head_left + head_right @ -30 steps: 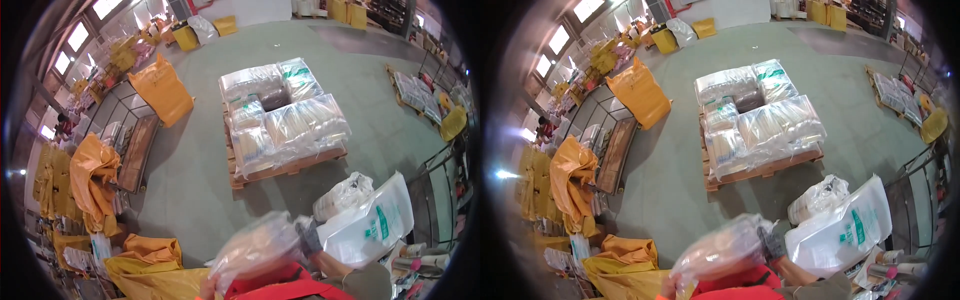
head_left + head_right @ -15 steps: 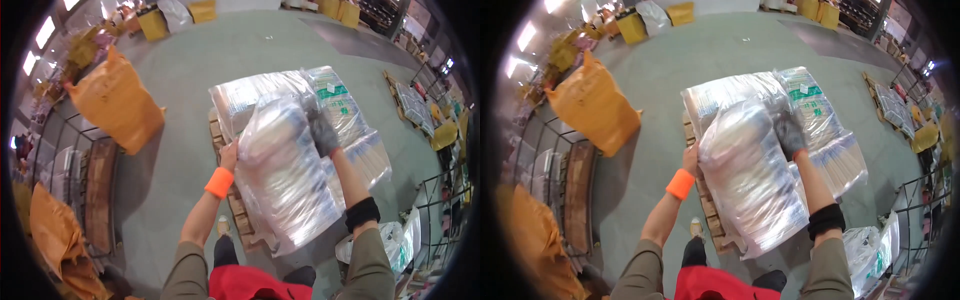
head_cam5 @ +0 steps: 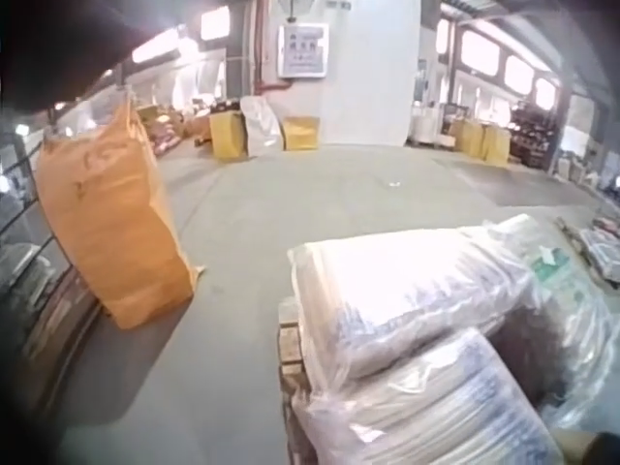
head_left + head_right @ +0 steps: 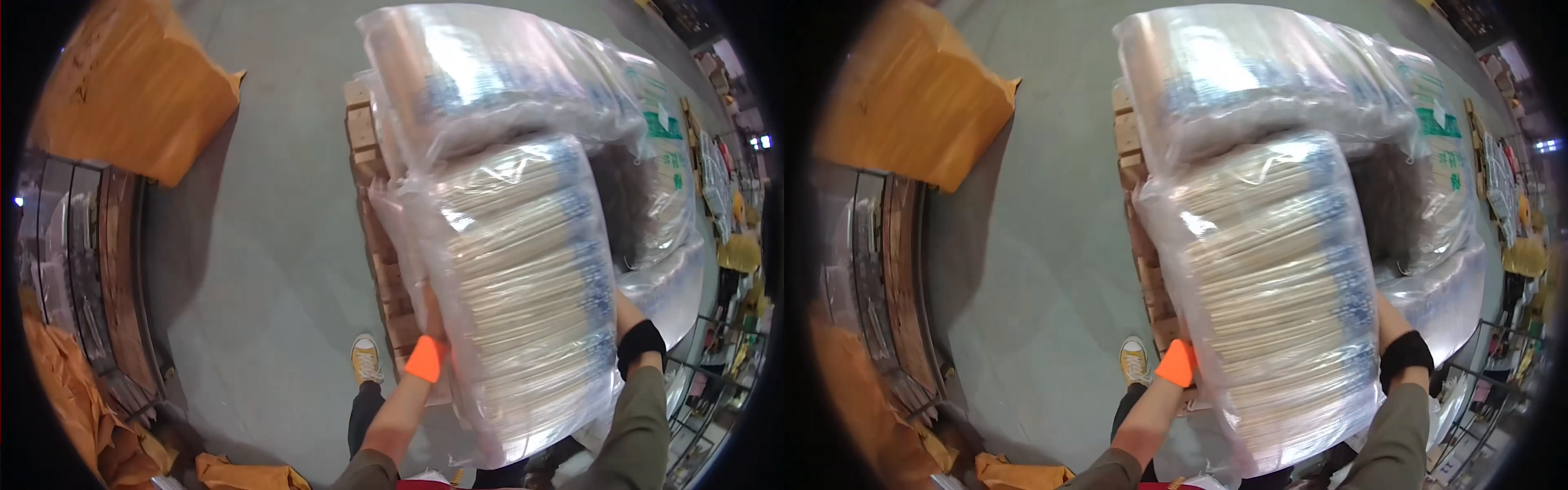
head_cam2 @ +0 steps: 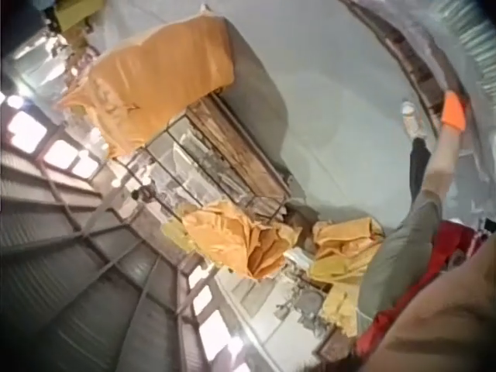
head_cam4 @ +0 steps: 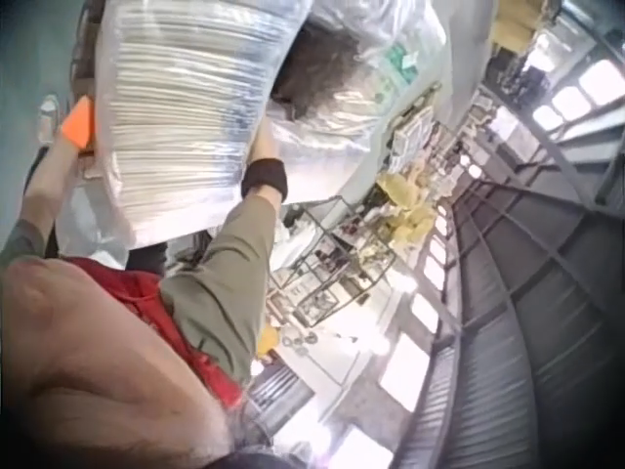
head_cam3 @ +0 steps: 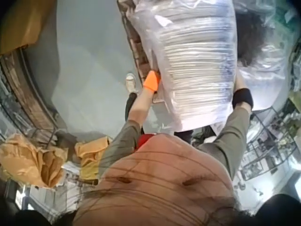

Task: Packaging bundles of chopsticks into plastic bags and organizing them on pallets.

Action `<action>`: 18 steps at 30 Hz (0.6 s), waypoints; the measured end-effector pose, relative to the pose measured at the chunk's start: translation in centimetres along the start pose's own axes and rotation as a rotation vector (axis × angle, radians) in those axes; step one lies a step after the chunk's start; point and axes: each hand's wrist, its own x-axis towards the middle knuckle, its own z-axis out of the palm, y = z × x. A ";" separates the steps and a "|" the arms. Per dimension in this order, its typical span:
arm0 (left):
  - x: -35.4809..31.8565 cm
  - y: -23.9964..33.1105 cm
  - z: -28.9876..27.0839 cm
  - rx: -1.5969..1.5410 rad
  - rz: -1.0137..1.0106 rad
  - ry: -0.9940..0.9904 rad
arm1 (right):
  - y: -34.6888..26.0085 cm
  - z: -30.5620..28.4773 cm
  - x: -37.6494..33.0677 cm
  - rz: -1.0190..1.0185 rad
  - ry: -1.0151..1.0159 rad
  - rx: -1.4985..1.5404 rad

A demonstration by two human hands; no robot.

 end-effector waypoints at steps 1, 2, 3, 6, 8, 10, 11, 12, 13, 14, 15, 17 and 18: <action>-2.3 0.7 2.1 -0.659 -0.650 0.067 | 0.5 -0.9 -0.5 0.009 0.007 0.000; -3.7 1.5 3.0 -1.302 -1.299 0.145 | 0.2 -1.2 -0.6 0.004 0.003 0.010; -2.9 2.2 3.3 -1.311 -1.304 0.145 | -0.5 -1.4 -0.3 0.003 0.009 0.020; -3.2 3.9 2.5 -1.277 -1.206 0.218 | -3.2 -1.2 0.0 -0.005 0.051 0.069; -1.3 5.3 1.4 -1.233 -1.114 0.288 | -6.1 -0.8 0.6 -0.044 0.073 0.118; -0.2 6.6 -0.2 -1.203 -1.058 0.329 | -6.7 -0.8 -0.5 -0.039 0.099 0.157; -1.2 7.6 -0.8 -1.193 -1.033 0.337 | -6.2 -1.0 -1.0 -0.029 0.120 0.174; -2.2 8.4 -2.3 -1.168 -0.991 0.353 | -7.1 -0.9 -0.8 -0.037 0.141 0.205; -3.1 9.4 -2.9 -1.152 -0.971 0.352 | -7.2 -0.9 -1.4 -0.020 0.165 0.230; -3.2 10.1 -3.5 -1.141 -0.952 0.347 | -6.7 -1.4 -1.7 0.002 0.193 0.251; 0.3 10.6 -1.9 -1.120 -0.929 0.354 | -6.2 -1.6 -2.1 0.013 0.211 0.279; 3.8 11.1 -1.3 -1.087 -0.908 0.341 | -4.9 -3.6 -2.5 0.070 0.257 0.328; 5.0 11.7 -0.7 -1.077 -0.921 0.324 | -4.0 -5.0 -2.5 0.123 0.280 0.344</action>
